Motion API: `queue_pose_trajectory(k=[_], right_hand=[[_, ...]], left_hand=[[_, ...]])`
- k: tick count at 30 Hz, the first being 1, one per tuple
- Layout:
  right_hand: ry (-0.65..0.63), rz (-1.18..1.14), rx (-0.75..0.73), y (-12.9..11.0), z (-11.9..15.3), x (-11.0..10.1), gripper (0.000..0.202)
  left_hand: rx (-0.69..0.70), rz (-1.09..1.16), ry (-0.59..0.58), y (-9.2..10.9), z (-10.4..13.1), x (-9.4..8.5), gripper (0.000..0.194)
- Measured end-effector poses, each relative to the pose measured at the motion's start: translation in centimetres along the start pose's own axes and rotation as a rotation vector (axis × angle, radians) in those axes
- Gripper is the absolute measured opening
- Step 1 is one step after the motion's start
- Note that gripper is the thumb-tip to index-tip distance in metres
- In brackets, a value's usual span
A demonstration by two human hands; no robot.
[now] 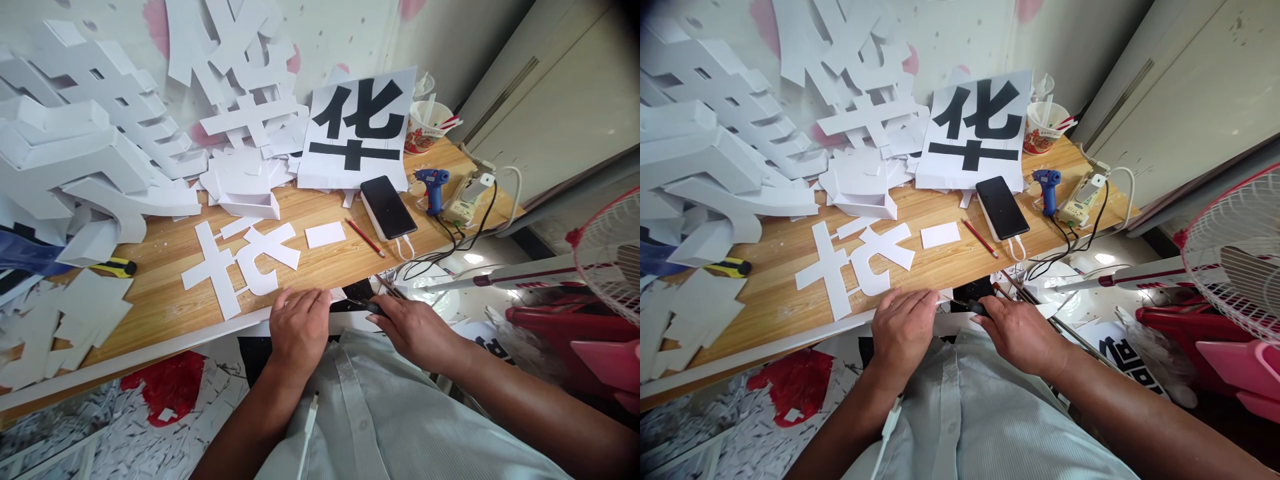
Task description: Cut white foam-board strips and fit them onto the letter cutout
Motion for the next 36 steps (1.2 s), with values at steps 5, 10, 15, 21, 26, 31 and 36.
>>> queue_pose_trajectory(k=[5, 10, 15, 21, 26, 31, 36], right_hand=[[-0.013, -0.006, 0.019, 0.0, 0.0, -0.1, 0.034], [-0.005, 0.008, 0.018, -0.1, 0.0, -0.1, 0.032], [0.017, 0.064, -0.014, 0.0, 0.2, 0.0, 0.034], [0.07, 0.149, -0.039, -0.2, 0.5, 0.3, 0.034], [0.094, 0.152, -0.045, -0.5, 1.0, 0.4, 0.042], [0.099, 0.152, -0.06, -0.5, 1.2, 0.1, 0.045], [0.094, 0.163, -0.051, -0.6, 1.3, -0.1, 0.038]], left_hand=[[-0.005, 0.006, -0.01, -0.1, 0.0, 0.0, 0.017], [-0.017, 0.003, -0.022, -0.1, -0.1, 0.0, 0.016], [-0.014, -0.007, -0.024, 0.0, 0.0, -0.1, 0.016], [-0.007, -0.006, -0.006, 0.0, 0.1, 0.0, 0.015], [-0.005, -0.007, -0.013, 0.0, 0.2, 0.0, 0.014], [0.002, -0.007, -0.01, 0.0, 0.2, 0.0, 0.014], [0.001, -0.005, -0.005, 0.0, 0.2, 0.0, 0.014]])
Point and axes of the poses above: each hand's wrist, its own z-axis away from the middle knuckle, its own x-axis out of the palm, y = z × x, the point moved 1 cm from there along -z, towards the middle knuckle, and after that the axes turned 1 degree about z, right-handed, at the moved point
